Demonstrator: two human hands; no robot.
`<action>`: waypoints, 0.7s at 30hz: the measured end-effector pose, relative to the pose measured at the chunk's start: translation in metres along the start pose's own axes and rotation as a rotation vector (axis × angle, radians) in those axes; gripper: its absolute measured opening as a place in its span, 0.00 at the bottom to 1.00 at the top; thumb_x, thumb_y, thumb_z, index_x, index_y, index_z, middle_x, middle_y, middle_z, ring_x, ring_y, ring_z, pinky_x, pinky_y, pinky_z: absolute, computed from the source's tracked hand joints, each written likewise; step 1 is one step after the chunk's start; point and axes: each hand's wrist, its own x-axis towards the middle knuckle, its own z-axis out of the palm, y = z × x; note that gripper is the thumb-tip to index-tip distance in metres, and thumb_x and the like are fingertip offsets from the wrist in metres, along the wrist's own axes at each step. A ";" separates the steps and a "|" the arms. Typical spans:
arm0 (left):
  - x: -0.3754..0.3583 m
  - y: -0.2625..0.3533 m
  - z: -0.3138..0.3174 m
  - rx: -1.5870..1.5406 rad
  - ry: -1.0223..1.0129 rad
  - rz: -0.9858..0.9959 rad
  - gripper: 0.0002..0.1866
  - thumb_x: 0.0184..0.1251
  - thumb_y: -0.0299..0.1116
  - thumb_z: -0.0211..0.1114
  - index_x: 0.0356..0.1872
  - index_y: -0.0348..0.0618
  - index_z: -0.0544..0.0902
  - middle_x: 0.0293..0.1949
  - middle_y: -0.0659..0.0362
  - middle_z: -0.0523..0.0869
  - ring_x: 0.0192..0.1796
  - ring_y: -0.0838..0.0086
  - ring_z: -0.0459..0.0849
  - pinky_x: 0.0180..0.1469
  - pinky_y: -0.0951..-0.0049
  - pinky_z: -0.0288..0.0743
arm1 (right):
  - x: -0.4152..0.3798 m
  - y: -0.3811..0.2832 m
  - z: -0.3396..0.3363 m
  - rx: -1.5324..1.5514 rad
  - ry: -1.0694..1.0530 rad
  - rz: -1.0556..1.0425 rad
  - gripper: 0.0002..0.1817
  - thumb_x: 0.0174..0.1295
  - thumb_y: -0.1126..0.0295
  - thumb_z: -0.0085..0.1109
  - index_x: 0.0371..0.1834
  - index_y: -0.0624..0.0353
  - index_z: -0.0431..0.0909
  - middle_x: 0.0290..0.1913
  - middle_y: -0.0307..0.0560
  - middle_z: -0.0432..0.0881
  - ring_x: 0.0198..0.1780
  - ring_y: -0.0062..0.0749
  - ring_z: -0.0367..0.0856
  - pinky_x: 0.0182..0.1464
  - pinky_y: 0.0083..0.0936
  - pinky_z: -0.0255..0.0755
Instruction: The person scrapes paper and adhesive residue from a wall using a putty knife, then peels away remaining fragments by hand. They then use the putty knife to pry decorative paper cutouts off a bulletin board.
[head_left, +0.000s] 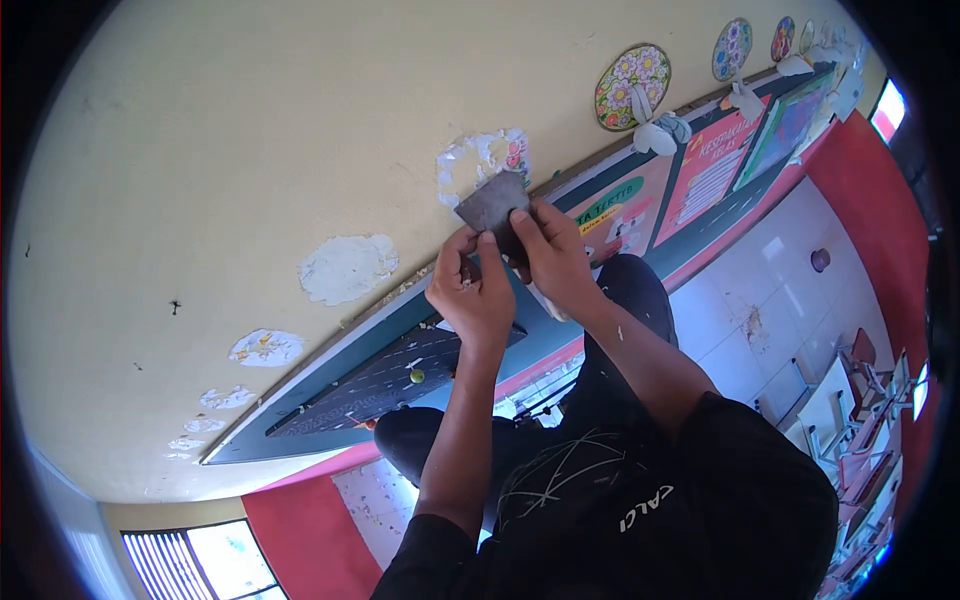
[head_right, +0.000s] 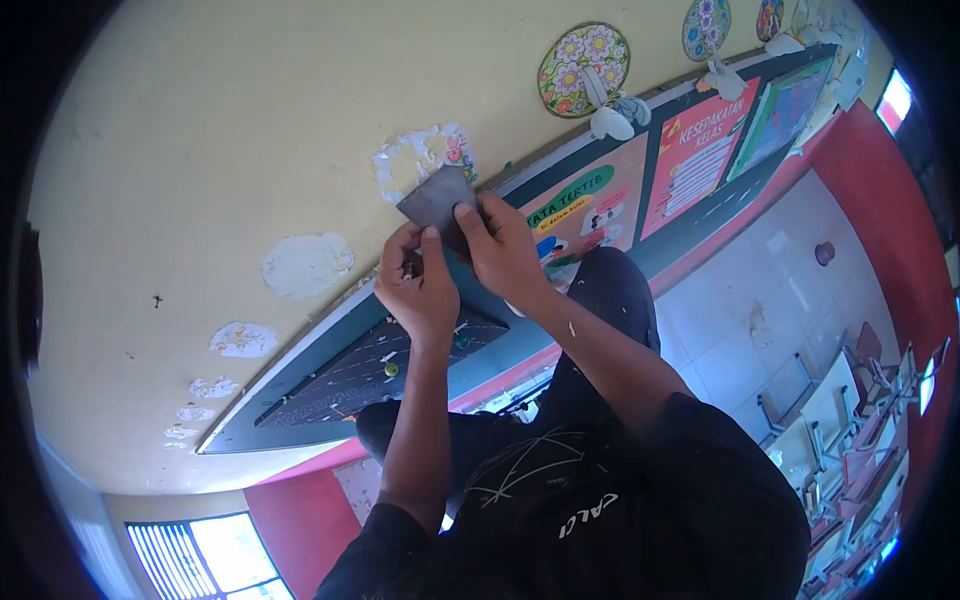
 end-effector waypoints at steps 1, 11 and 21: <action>0.000 -0.001 -0.001 0.004 -0.008 -0.002 0.08 0.68 0.27 0.67 0.41 0.32 0.83 0.27 0.63 0.85 0.27 0.88 0.75 0.30 0.84 0.69 | -0.002 0.000 0.001 -0.008 0.005 -0.010 0.16 0.75 0.62 0.52 0.31 0.61 0.70 0.19 0.38 0.73 0.16 0.16 0.70 0.17 0.19 0.61; 0.008 -0.008 0.000 -0.010 0.002 0.050 0.07 0.63 0.27 0.68 0.39 0.35 0.84 0.26 0.59 0.86 0.19 0.85 0.69 0.22 0.80 0.62 | -0.001 -0.002 0.007 0.014 0.019 -0.011 0.14 0.75 0.60 0.52 0.35 0.59 0.72 0.22 0.37 0.75 0.18 0.16 0.71 0.17 0.17 0.63; 0.005 0.005 0.011 0.056 -0.112 0.274 0.09 0.60 0.28 0.72 0.42 0.39 0.88 0.26 0.61 0.85 0.20 0.83 0.70 0.23 0.78 0.64 | 0.011 -0.064 -0.048 -0.141 0.296 -0.289 0.17 0.77 0.55 0.48 0.40 0.59 0.73 0.24 0.38 0.76 0.19 0.16 0.72 0.20 0.16 0.66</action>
